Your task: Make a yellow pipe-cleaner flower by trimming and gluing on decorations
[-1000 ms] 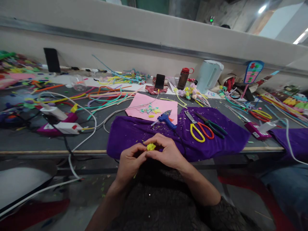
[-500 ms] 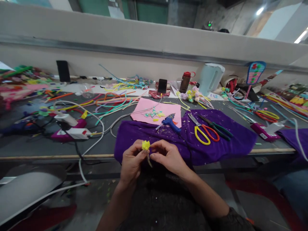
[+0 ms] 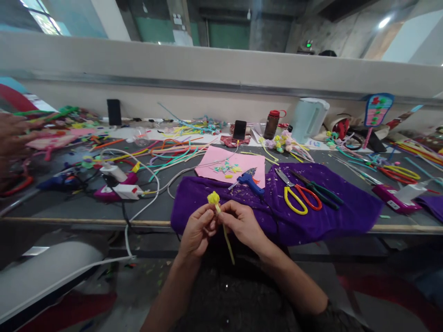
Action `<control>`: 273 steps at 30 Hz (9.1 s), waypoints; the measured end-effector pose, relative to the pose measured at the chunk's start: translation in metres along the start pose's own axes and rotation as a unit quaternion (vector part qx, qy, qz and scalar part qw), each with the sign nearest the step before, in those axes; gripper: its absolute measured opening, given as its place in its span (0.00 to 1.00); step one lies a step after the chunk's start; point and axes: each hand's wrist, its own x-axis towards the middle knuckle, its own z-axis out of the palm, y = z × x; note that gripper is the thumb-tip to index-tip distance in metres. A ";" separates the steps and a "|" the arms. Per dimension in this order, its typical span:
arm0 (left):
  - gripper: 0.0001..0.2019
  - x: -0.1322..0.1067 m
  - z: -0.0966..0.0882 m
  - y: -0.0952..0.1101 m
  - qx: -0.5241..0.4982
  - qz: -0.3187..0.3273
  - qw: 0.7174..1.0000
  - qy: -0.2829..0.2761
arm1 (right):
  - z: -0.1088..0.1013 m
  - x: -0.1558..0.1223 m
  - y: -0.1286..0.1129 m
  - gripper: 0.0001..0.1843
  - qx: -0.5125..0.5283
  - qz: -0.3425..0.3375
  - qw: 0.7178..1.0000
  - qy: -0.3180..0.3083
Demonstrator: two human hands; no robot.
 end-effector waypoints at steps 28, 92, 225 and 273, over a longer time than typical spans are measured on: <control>0.09 0.000 0.003 -0.015 0.055 0.082 0.994 0.054 | -0.001 -0.006 0.011 0.12 0.009 0.028 0.999 -0.032; 0.02 -0.003 0.001 -0.010 0.134 0.163 0.978 0.003 | -0.002 -0.012 0.019 0.06 -0.064 -0.026 0.998 0.012; 0.10 -0.002 0.000 -0.001 -0.009 -0.001 1.000 0.008 | -0.014 -0.017 0.006 0.07 -0.215 -0.090 0.972 0.003; 0.10 0.057 0.033 0.050 -0.037 -0.085 0.995 -0.036 | -0.135 0.081 0.007 0.32 -0.548 0.066 0.834 0.008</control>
